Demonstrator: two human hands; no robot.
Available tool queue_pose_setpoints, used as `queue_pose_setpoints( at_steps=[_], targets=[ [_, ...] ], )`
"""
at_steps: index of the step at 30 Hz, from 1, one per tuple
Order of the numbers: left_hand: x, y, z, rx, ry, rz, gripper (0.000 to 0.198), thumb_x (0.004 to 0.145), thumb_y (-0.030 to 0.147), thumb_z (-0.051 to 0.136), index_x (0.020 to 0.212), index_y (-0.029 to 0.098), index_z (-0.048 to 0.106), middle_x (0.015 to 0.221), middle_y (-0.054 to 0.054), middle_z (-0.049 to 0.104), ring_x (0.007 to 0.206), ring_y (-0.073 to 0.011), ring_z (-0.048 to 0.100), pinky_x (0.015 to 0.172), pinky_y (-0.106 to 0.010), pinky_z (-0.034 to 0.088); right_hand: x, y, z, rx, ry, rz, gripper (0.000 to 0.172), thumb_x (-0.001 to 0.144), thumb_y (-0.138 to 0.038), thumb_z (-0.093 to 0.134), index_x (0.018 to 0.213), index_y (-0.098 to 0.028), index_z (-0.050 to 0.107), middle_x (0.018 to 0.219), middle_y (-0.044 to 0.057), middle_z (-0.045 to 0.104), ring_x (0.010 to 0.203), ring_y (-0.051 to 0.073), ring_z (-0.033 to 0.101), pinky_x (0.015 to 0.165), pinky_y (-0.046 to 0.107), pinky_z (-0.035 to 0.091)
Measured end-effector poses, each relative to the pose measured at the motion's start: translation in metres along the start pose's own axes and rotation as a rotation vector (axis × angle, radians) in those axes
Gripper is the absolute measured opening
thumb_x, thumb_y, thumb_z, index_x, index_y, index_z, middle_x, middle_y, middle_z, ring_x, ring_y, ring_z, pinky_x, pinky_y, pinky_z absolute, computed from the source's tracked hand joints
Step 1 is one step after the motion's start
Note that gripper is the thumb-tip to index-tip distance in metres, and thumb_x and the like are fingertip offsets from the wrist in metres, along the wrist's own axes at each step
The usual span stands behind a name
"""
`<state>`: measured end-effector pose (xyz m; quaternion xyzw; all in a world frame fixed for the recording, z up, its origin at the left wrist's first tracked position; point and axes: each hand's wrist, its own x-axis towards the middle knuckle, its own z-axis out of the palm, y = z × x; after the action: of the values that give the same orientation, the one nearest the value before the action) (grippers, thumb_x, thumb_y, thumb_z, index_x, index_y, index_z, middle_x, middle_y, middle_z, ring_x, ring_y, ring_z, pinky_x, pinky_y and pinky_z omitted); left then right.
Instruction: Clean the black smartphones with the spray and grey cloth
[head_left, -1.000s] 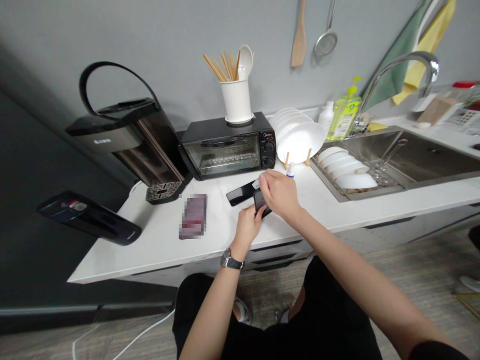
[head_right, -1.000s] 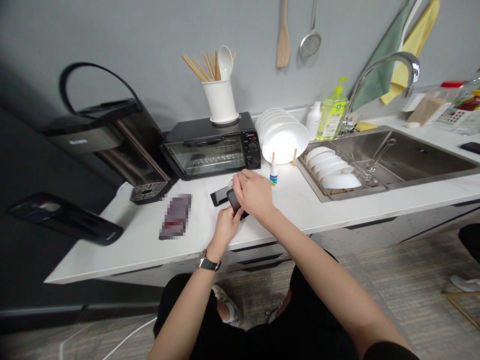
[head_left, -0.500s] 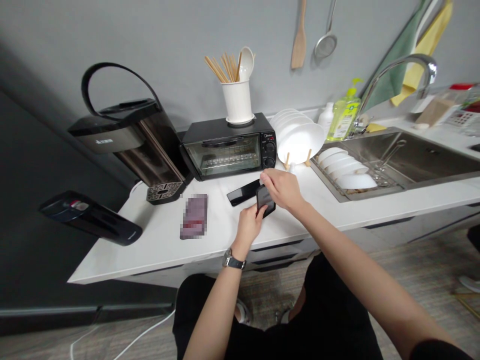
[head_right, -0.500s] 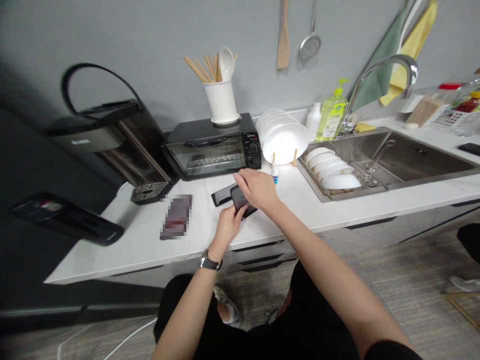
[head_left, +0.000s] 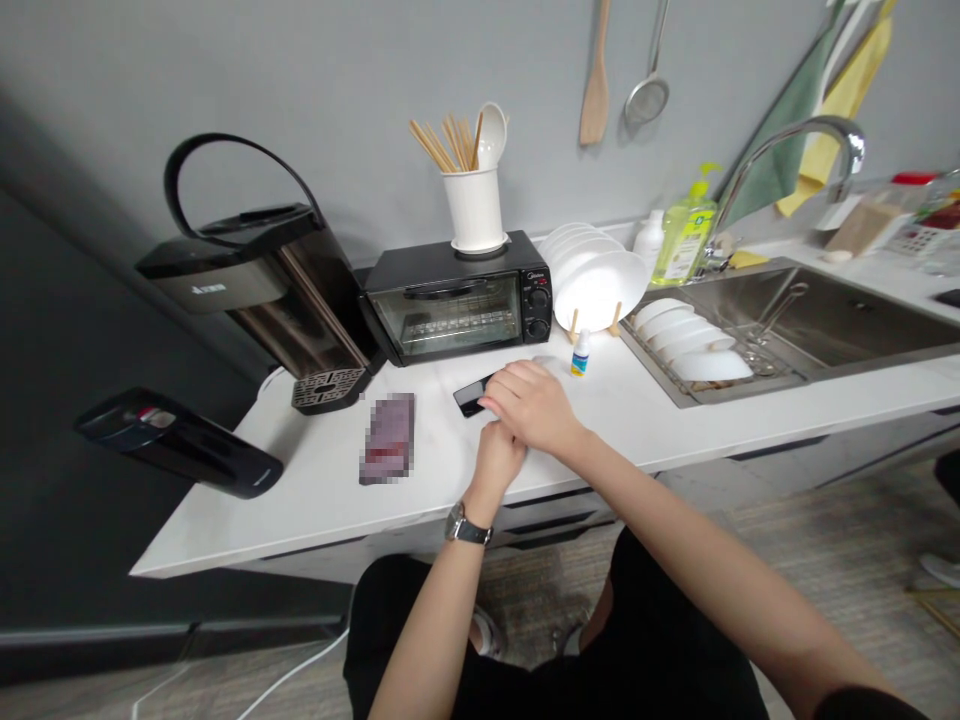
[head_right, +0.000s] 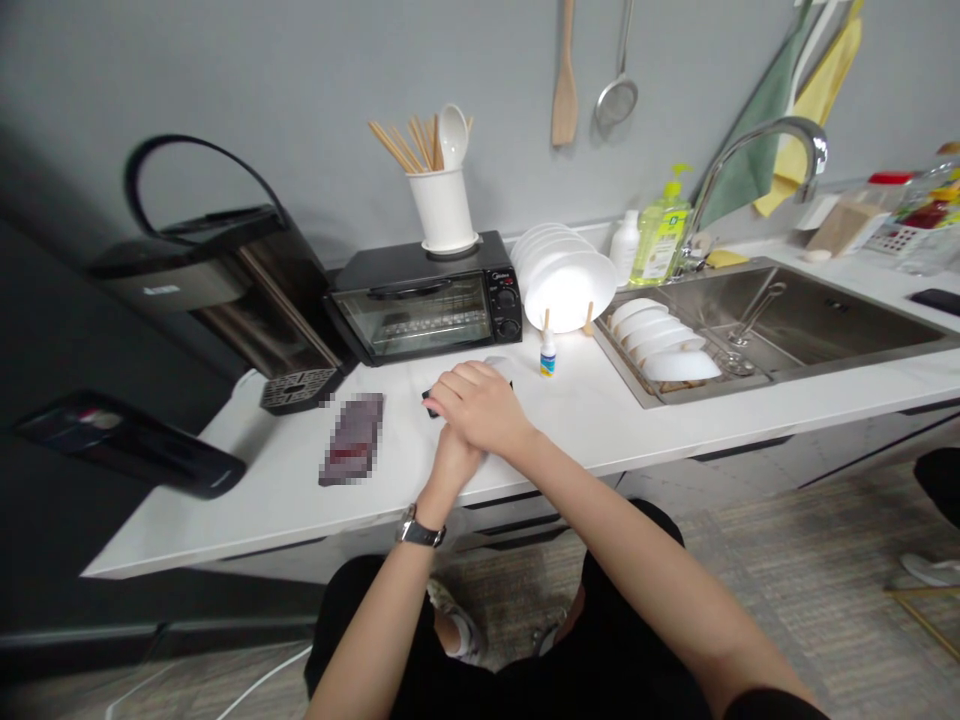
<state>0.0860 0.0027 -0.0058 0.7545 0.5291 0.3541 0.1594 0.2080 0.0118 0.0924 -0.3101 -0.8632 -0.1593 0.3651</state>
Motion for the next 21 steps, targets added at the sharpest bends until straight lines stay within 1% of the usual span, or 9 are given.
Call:
queue_pose_setpoints(
  at_steps=[3, 5, 7, 10, 12, 14, 17, 19, 21],
  targets=[
    [0.001, 0.004, -0.002, 0.003, -0.006, 0.005, 0.02, 0.094, 0.013, 0.055, 0.085, 0.017, 0.072, 0.08, -0.011, 0.076, 0.072, -0.0246, 0.07, 0.064, -0.03, 0.04, 0.0, 0.013, -0.005, 0.001, -0.01, 0.071, 0.038, 0.111, -0.04, 0.039, 0.095, -0.019, 0.067, 0.09, 0.006, 0.07, 0.085, 0.022, 0.056, 0.082, 0.037, 0.038],
    [0.0, 0.007, -0.004, -0.01, -0.006, 0.008, 0.021, 0.1, 0.02, 0.054, 0.092, 0.017, 0.073, 0.082, -0.01, 0.077, 0.072, -0.0226, 0.07, 0.065, -0.028, 0.04, -0.001, 0.022, -0.009, 0.041, -0.005, 0.161, 0.04, 0.11, -0.044, 0.039, 0.094, -0.019, 0.065, 0.09, 0.007, 0.07, 0.086, 0.022, 0.057, 0.081, 0.036, 0.038],
    [0.0, 0.01, -0.005, -0.029, -0.005, -0.002, 0.023, 0.102, 0.026, 0.054, 0.094, 0.018, 0.074, 0.081, -0.008, 0.076, 0.071, -0.0211, 0.07, 0.064, -0.028, 0.039, -0.003, 0.029, -0.011, 0.113, 0.017, 0.315, 0.045, 0.11, -0.045, 0.033, 0.086, -0.021, 0.062, 0.085, 0.006, 0.068, 0.083, 0.022, 0.058, 0.075, 0.034, 0.037],
    [0.0, 0.013, -0.006, -0.046, -0.002, -0.03, 0.026, 0.103, 0.031, 0.055, 0.09, 0.017, 0.074, 0.077, -0.007, 0.075, 0.066, -0.0194, 0.067, 0.063, -0.027, 0.037, -0.008, 0.032, -0.01, 0.228, 0.057, 0.602, 0.049, 0.111, -0.046, 0.027, 0.077, -0.023, 0.054, 0.069, 0.002, 0.06, 0.066, 0.019, 0.054, 0.063, 0.032, 0.032],
    [-0.001, 0.013, -0.007, -0.051, -0.004, -0.039, 0.026, 0.102, 0.031, 0.056, 0.088, 0.017, 0.074, 0.075, -0.007, 0.075, 0.065, -0.0186, 0.066, 0.062, -0.027, 0.037, -0.01, 0.028, -0.008, 0.261, 0.09, 0.68, 0.048, 0.11, -0.046, 0.028, 0.075, -0.024, 0.051, 0.064, 0.0, 0.054, 0.06, 0.018, 0.05, 0.06, 0.032, 0.03],
    [-0.001, 0.012, -0.007, -0.059, -0.011, -0.046, 0.026, 0.102, 0.029, 0.055, 0.088, 0.016, 0.073, 0.076, -0.007, 0.075, 0.066, -0.0183, 0.066, 0.062, -0.026, 0.038, -0.01, 0.02, -0.008, 0.247, 0.138, 0.633, 0.045, 0.11, -0.042, 0.03, 0.076, -0.023, 0.053, 0.07, 0.001, 0.057, 0.065, 0.018, 0.053, 0.063, 0.032, 0.033],
    [-0.001, 0.008, -0.007, -0.059, -0.018, -0.055, 0.026, 0.1, 0.024, 0.053, 0.085, 0.015, 0.072, 0.076, -0.008, 0.075, 0.066, -0.0189, 0.065, 0.061, -0.027, 0.038, -0.008, 0.008, -0.011, 0.18, 0.192, 0.458, 0.04, 0.109, -0.035, 0.035, 0.081, -0.021, 0.06, 0.088, 0.007, 0.065, 0.084, 0.021, 0.058, 0.077, 0.035, 0.041],
    [0.0, 0.006, -0.005, -0.051, -0.021, -0.052, 0.023, 0.097, 0.021, 0.054, 0.084, 0.015, 0.072, 0.076, -0.008, 0.075, 0.067, -0.0206, 0.066, 0.061, -0.028, 0.04, -0.006, 0.001, -0.01, 0.139, 0.185, 0.321, 0.036, 0.108, -0.031, 0.038, 0.086, -0.02, 0.064, 0.092, 0.008, 0.068, 0.092, 0.023, 0.058, 0.09, 0.039, 0.044],
    [0.001, 0.003, -0.001, -0.049, -0.011, -0.039, 0.018, 0.094, 0.017, 0.055, 0.09, 0.016, 0.073, 0.083, -0.01, 0.076, 0.076, -0.0237, 0.069, 0.065, -0.03, 0.043, -0.005, -0.003, -0.007, 0.105, 0.137, 0.153, 0.033, 0.108, -0.029, 0.041, 0.089, -0.021, 0.067, 0.092, 0.006, 0.07, 0.095, 0.023, 0.058, 0.102, 0.044, 0.042]
  ],
)
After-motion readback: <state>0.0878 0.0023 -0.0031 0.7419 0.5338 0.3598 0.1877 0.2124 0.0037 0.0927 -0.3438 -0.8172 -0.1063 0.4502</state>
